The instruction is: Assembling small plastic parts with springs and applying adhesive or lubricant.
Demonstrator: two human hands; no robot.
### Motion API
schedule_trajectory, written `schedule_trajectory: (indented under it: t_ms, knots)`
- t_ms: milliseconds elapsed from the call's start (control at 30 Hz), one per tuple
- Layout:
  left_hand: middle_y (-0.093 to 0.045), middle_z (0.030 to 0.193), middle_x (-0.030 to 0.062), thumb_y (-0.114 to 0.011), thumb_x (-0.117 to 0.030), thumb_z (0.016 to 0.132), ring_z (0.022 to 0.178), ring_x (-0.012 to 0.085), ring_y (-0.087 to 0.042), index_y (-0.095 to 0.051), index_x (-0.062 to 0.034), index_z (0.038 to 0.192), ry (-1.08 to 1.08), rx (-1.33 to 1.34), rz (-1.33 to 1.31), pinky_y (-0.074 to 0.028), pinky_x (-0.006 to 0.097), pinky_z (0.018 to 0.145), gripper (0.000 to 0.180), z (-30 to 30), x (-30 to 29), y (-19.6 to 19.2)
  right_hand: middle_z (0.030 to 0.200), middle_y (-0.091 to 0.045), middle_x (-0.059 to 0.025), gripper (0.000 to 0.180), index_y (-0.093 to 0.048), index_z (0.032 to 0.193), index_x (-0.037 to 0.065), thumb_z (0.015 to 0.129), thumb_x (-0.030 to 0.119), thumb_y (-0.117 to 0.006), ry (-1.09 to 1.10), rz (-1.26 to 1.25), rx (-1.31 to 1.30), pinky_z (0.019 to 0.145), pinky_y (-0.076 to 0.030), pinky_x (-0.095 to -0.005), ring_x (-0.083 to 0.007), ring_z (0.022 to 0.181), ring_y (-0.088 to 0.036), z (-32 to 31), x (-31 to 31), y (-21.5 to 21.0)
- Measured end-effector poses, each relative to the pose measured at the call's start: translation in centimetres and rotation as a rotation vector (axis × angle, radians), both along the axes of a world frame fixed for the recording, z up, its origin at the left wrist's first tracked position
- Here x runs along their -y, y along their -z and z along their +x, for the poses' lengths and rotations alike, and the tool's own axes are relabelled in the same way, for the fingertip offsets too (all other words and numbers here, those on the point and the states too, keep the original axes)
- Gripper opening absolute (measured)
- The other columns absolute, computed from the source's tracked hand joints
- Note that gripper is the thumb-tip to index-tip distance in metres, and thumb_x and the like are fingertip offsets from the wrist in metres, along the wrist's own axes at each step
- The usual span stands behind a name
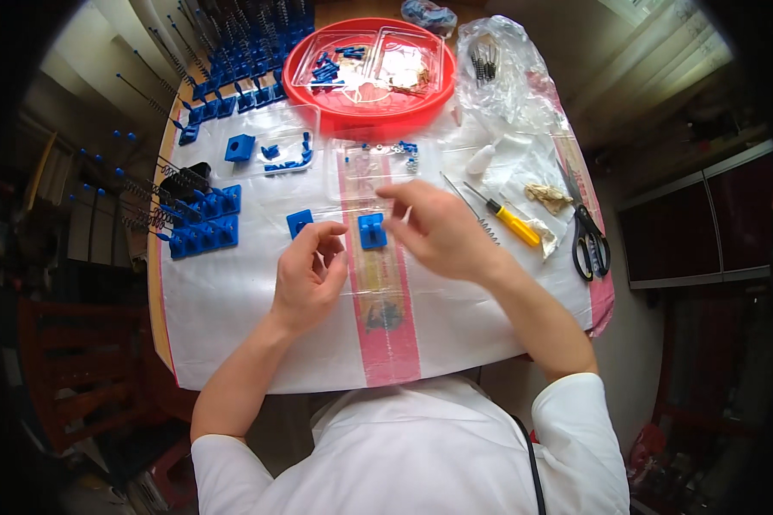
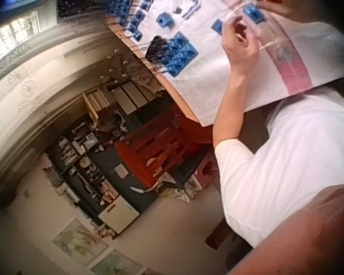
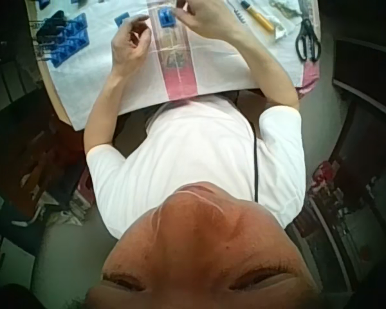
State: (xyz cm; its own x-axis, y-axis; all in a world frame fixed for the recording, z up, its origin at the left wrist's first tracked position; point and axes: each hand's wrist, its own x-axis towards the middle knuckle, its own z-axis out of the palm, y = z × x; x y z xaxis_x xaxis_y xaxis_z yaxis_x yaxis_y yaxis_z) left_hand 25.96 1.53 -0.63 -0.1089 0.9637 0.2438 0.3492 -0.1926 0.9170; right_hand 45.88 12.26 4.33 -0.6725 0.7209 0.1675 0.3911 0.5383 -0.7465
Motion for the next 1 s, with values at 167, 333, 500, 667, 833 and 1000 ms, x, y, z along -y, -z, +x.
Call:
schedule_trajectory:
  t_ms: [167, 333, 500, 667, 833, 1000]
  knots:
    - [-0.06, 0.107, 0.0122, -0.068, 0.006, 0.072, 0.095, 0.0261, -0.057, -0.061, -0.0026, 0.115, -0.102, -0.448, 0.293, -0.048, 0.031, 0.072, 0.044, 0.6, -0.3, -1.7, 0.1, -0.061, -0.0144, 0.039, -0.06, 0.116, 0.003, 0.083, 0.02, -0.072, 0.0, 0.191, 0.068, 0.074, -0.052, -0.0396, -0.0314, 0.088, -0.064, -0.5, 1.3, 3.6]
    - [-0.058, 0.122, 0.0149, -0.069, -0.001, 0.074, 0.113, 0.0358, -0.053, -0.062, -0.0042, 0.118, -0.217, -0.937, 0.211, -0.044, 0.041, 0.093, 0.044, 0.0, -0.7, -2.6, 0.1, -0.061, -0.0121, 0.041, -0.062, 0.111, 0.005, 0.078, 0.025, -0.076, 0.014, 0.261, 0.125, 0.075, -0.053, -0.0399, -0.0306, 0.09, -0.064, -1.3, 1.4, 5.2]
    - [-0.058, 0.121, 0.0176, -0.063, 0.001, 0.079, 0.114, 0.0356, -0.052, -0.064, -0.0023, 0.111, -0.167, -0.817, 0.049, -0.042, 0.042, 0.099, 0.032, -1.9, -0.9, -0.7, 0.1, -0.062, -0.0126, 0.044, -0.062, 0.112, 0.005, 0.077, 0.027, -0.077, 0.072, 0.255, 0.08, 0.076, -0.053, -0.0395, -0.0303, 0.091, -0.064, -1.1, 1.9, 5.2]
    - [-0.058, 0.123, 0.0173, -0.062, 0.002, 0.079, 0.116, 0.0359, -0.052, -0.063, -0.0024, 0.112, -0.187, -0.962, 0.007, -0.042, 0.043, 0.099, 0.034, -2.6, -0.6, -1.5, 0.104, -0.063, -0.0153, 0.047, -0.061, 0.116, 0.002, 0.079, 0.027, -0.077, 0.033, 0.209, 0.013, 0.079, -0.052, -0.0401, -0.033, 0.092, -0.064, -0.2, 1.5, 5.0]
    - [-0.056, 0.126, 0.0187, -0.062, 0.002, 0.076, 0.119, 0.0354, -0.051, -0.064, -0.0048, 0.11, -0.162, -1.129, -0.071, -0.042, 0.045, 0.097, 0.035, -3.5, -0.2, -1.5, 0.102, -0.066, -0.0157, 0.045, -0.061, 0.118, 0.002, 0.081, 0.024, -0.075, -0.052, 0.224, 0.176, 0.079, -0.052, -0.0395, -0.0322, 0.09, -0.066, 1.2, 1.3, 1.6]
    - [-0.049, 0.134, 0.0237, -0.061, 0.003, 0.075, 0.129, 0.0358, -0.044, -0.056, 0.0013, 0.123, -0.126, -1.185, 0.006, -0.039, 0.044, 0.103, 0.048, -3.2, -0.1, -2.6, 0.095, -0.068, -0.0133, 0.038, -0.063, 0.113, 0.003, 0.082, 0.021, -0.075, -0.088, 0.273, 0.213, 0.075, -0.052, -0.0377, -0.0298, 0.084, -0.067, 3.6, 2.4, -2.6]
